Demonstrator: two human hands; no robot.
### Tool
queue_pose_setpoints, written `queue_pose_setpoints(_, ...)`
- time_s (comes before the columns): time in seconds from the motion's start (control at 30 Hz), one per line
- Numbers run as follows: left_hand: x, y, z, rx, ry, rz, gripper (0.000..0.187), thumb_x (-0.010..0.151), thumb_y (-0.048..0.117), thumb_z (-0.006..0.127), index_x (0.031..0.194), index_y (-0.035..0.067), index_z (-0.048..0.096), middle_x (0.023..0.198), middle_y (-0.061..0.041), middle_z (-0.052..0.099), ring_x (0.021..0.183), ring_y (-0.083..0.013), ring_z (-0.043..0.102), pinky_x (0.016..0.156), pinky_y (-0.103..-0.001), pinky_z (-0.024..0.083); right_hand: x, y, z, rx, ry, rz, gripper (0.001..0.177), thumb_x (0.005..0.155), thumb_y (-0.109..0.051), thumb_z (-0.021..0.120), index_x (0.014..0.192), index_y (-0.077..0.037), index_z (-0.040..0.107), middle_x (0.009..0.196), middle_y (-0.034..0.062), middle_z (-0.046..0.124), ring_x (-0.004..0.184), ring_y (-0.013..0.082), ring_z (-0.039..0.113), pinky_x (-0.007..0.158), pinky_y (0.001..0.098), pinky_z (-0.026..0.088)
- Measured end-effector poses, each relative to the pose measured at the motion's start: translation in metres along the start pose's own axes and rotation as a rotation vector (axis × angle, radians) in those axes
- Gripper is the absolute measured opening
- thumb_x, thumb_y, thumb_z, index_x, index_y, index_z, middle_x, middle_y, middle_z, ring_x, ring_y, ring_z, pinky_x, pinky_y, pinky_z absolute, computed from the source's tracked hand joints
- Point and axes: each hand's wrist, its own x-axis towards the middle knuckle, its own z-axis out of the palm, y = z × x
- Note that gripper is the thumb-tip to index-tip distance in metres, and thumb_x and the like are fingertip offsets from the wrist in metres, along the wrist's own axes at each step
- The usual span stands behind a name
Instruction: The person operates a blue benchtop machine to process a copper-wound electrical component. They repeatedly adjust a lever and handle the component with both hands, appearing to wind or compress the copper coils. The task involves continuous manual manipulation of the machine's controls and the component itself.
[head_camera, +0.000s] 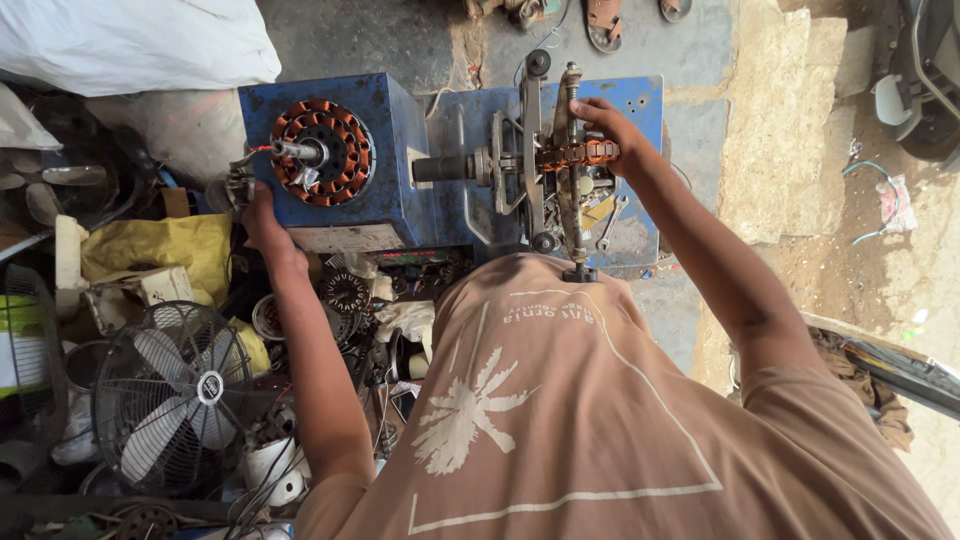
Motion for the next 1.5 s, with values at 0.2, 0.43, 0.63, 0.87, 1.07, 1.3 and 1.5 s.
queue_pose_setpoints(0.2, -0.003, 0.005, 0.004, 0.014, 0.007, 0.009, 0.046, 0.099, 0.039, 0.066, 0.125, 0.0, 0.067, 0.119, -0.007, 0.07, 0.107, -0.0163, 0.066, 0.096, -0.034, 0.052, -0.017, -0.013, 0.011, 0.038, -0.068, -0.014, 0.071, 0.086, -0.047, 0.081, 0.137, -0.003, 0.058, 0.114, 0.0134, 0.061, 0.096, 0.0231, 0.067, 0.082, 0.0363, 0.063)
queue_pose_setpoints(0.43, 0.003, -0.005, -0.005, -0.001, -0.033, 0.033, 0.047, 0.101, 0.038, 0.065, 0.127, -0.001, 0.068, 0.122, -0.008, 0.07, 0.11, -0.018, 0.066, 0.097, -0.035, 0.052, -0.016, -0.012, 0.01, 0.021, -0.068, -0.01, 0.071, 0.087, -0.047, 0.078, 0.138, -0.004, 0.055, 0.117, 0.0169, 0.065, 0.102, 0.0261, 0.069, 0.084, 0.0369, 0.064)
queue_pose_setpoints(0.63, 0.024, -0.041, -0.038, -0.002, -0.015, -0.035, 0.049, 0.102, 0.04, 0.066, 0.133, 0.002, 0.066, 0.122, -0.011, 0.07, 0.104, -0.0217, 0.069, 0.09, -0.039, 0.058, 0.024, 0.041, -0.048, -0.681, -0.239, -0.833, 0.075, 0.078, -0.029, 0.089, 0.144, -0.01, 0.06, 0.149, 0.0126, 0.058, 0.132, 0.0306, 0.057, 0.107, 0.0427, 0.048)
queue_pose_setpoints(0.87, 0.018, -0.025, -0.027, 0.033, 0.061, -0.024, 0.054, 0.101, 0.038, 0.069, 0.14, 0.003, 0.057, 0.133, -0.008, 0.066, 0.115, -0.0197, 0.066, 0.101, -0.037, 0.052, 0.016, 0.025, -0.001, 0.122, -0.074, -0.022, 0.06, 0.083, -0.039, 0.081, 0.13, -0.004, 0.067, 0.126, 0.0185, 0.067, 0.099, 0.0272, 0.073, 0.083, 0.0382, 0.063)
queue_pose_setpoints(1.07, 0.007, -0.005, -0.006, 0.046, 0.03, 0.044, 0.049, 0.105, 0.031, 0.067, 0.137, -0.005, 0.061, 0.133, -0.011, 0.065, 0.116, -0.0196, 0.063, 0.1, -0.035, 0.05, -0.008, -0.002, 0.015, 0.062, -0.036, -0.056, 0.06, 0.081, -0.04, 0.081, 0.127, -0.004, 0.067, 0.124, 0.0154, 0.068, 0.089, 0.0227, 0.072, 0.073, 0.0353, 0.062)
queue_pose_setpoints(1.3, 0.008, -0.001, 0.002, -0.002, 0.068, 0.032, 0.049, 0.101, 0.029, 0.069, 0.139, -0.001, 0.059, 0.133, -0.008, 0.065, 0.118, -0.0181, 0.064, 0.102, -0.033, 0.05, -0.014, -0.009, 0.021, 0.096, -0.007, -0.009, 0.064, 0.079, -0.039, 0.083, 0.129, -0.004, 0.063, 0.124, 0.0123, 0.066, 0.091, 0.0218, 0.076, 0.076, 0.0332, 0.066)
queue_pose_setpoints(1.5, 0.006, -0.002, -0.002, 0.041, 0.064, -0.012, 0.049, 0.105, 0.033, 0.067, 0.138, -0.002, 0.06, 0.131, -0.01, 0.065, 0.115, -0.019, 0.064, 0.097, -0.037, 0.05, -0.005, -0.001, 0.014, 0.048, -0.033, -0.033, 0.064, 0.084, -0.043, 0.083, 0.129, -0.001, 0.066, 0.114, 0.0221, 0.065, 0.075, 0.022, 0.066, 0.061, 0.0313, 0.058)
